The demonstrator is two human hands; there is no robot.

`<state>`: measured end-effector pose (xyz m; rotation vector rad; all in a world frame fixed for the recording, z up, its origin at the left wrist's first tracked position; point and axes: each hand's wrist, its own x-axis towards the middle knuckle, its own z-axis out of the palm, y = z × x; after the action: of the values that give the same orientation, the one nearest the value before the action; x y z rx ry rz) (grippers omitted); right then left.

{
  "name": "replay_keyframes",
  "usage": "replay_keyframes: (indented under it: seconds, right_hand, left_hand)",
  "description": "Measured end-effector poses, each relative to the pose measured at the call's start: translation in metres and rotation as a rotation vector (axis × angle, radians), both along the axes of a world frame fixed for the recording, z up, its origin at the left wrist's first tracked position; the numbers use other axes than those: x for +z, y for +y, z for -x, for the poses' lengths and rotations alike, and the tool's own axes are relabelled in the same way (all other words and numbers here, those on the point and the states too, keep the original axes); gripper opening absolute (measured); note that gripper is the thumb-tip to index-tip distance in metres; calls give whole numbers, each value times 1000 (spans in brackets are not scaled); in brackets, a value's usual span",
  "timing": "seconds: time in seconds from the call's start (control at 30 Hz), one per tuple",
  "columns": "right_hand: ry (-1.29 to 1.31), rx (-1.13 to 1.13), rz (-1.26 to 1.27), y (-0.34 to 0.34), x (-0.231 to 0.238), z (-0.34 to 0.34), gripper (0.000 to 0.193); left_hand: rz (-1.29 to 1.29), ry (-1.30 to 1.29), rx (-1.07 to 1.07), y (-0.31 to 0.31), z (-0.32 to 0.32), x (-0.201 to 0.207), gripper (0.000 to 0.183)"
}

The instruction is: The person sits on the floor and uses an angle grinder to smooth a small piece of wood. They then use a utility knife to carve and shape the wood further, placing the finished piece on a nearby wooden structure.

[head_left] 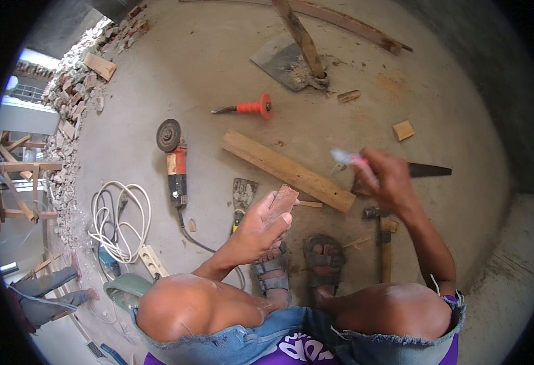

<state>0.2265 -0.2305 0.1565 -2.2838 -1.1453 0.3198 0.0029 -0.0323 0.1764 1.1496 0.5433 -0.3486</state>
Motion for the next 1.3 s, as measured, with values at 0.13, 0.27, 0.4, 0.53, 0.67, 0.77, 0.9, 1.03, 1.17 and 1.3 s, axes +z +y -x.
replay_keyframes:
  seconds: [0.13,0.27,0.4,0.53,0.67,0.77,0.9,1.03,1.17,1.3]
  right_hand:
    - [-124,285,-110,18,3,37,33]
    - [-168,380,-58,23,8,47,35]
    - [-181,397,-14,28,1,43,35]
    - [-276,320,-65,28,-21,29,32]
    - [4,-144,82,1,-17,-33,26]
    - [120,-94,-28,-15,5,-28,28]
    - [35,183,-18,-5,13,11,35]
    - [-57,366,-16,4,19,39,40]
    - [-113,442,27,13,21,50,41]
    - [-129,473,17,16,19,51,41]
  left_hand:
    - [30,-33,9,-6,-6,0,57]
    - [13,7,-85,-4,-4,4,48]
    - [-57,-65,-76,-3,-6,6,44]
    - [-54,-81,-31,-5,-8,5,48]
    - [-159,-217,-9,-3,12,-15,52]
    - [-31,11,-20,4,10,8,54]
    - [31,53,-10,-2,2,12,40]
    - [92,37,-88,4,6,3,49]
    - [22,-3,-110,2,4,9,44]
    - [-36,-115,-84,-4,5,4,42]
